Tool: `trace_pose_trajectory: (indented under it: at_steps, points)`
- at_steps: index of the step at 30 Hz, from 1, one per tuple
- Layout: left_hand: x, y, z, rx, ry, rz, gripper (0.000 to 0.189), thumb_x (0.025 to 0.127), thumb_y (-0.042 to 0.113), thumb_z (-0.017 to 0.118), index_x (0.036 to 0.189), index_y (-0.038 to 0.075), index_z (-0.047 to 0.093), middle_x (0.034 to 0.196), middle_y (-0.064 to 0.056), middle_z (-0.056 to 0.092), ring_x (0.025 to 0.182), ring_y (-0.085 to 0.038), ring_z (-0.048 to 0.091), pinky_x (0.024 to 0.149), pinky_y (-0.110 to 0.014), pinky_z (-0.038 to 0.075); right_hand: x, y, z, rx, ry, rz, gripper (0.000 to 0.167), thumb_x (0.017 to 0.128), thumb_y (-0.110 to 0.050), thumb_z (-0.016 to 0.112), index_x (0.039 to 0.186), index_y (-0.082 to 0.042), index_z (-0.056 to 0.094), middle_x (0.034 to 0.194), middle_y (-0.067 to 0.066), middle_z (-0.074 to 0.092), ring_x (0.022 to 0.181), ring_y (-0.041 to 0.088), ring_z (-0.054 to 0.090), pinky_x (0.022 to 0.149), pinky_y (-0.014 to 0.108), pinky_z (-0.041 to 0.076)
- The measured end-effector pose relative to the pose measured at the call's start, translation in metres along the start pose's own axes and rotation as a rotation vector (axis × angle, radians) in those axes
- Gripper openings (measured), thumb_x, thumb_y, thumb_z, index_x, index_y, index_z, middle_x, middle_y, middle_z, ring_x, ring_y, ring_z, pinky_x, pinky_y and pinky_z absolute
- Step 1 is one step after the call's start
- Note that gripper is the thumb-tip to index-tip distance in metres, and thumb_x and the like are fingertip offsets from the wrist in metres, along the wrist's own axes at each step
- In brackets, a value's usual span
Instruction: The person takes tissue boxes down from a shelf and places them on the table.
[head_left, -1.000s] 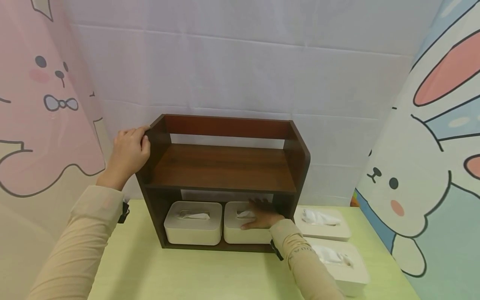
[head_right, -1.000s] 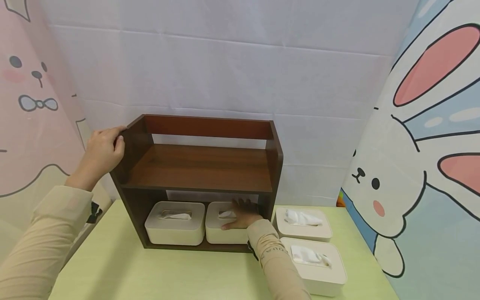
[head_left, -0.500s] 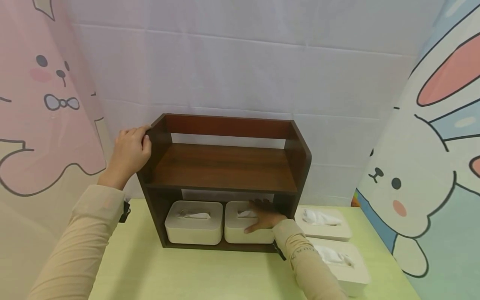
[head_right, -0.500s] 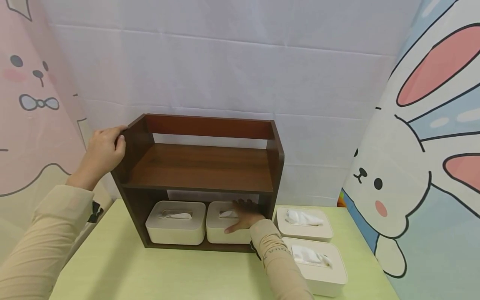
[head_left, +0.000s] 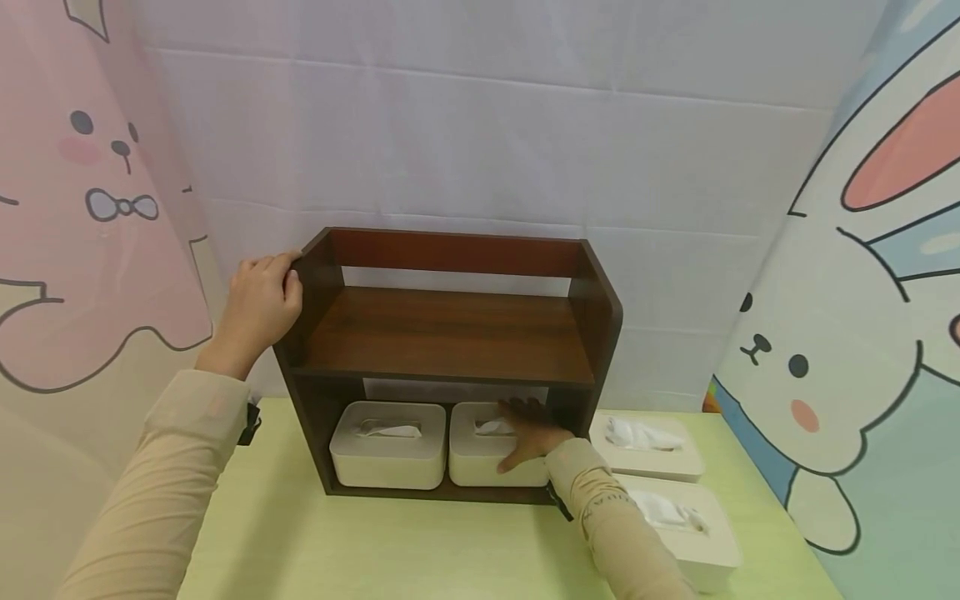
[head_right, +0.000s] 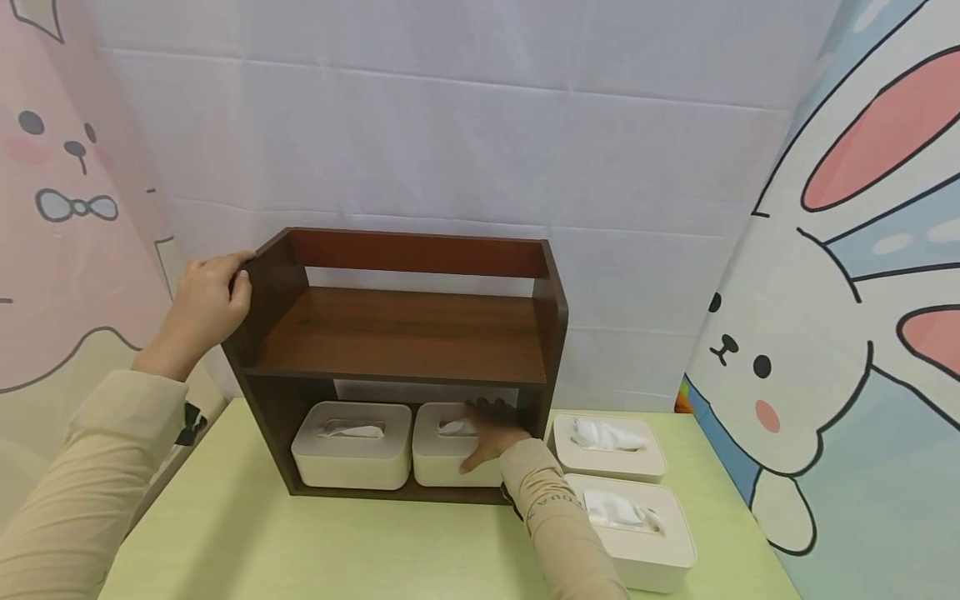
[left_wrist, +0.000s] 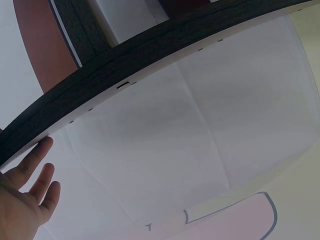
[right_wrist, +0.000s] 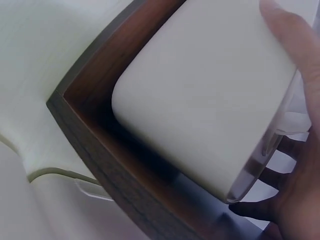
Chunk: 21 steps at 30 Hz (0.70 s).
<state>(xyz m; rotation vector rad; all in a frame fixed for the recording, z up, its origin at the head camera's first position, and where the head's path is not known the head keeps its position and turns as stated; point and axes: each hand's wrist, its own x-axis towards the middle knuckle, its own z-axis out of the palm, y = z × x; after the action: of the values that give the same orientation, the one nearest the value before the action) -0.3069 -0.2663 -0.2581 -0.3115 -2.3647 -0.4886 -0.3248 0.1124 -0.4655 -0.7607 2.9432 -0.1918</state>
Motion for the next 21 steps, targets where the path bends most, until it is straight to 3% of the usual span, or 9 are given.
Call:
trace_pose_trajectory:
  at_steps: [17,21]
  points:
    - [0.0006,-0.0001,-0.0002,0.004,0.01,0.017,0.034,0.091,0.009,0.037,0.116,-0.007,0.054,0.107,-0.031,0.058,0.099,-0.047,0.047,0.089,-0.056,0.032,-0.0012,-0.0004,0.0019,-0.034,0.055,-0.029,0.108,0.051,-0.058,0.079,0.138,-0.011,0.036,0.129,0.01,0.048,0.113,0.033,0.044,0.096,0.044,0.038]
    - [0.0011,0.0001,-0.0008,0.008,0.013,0.022,0.034,0.091,0.008,0.037,0.116,-0.007,0.055,0.106,-0.032,0.058,0.099,-0.046,0.048,0.091,-0.055,0.032,-0.0025,-0.0034,0.0017,-0.022,0.043,-0.002,0.111,0.053,-0.059,0.078,0.141,-0.011,0.032,0.139,0.011,0.041,0.124,0.035,0.038,0.103,0.047,0.032]
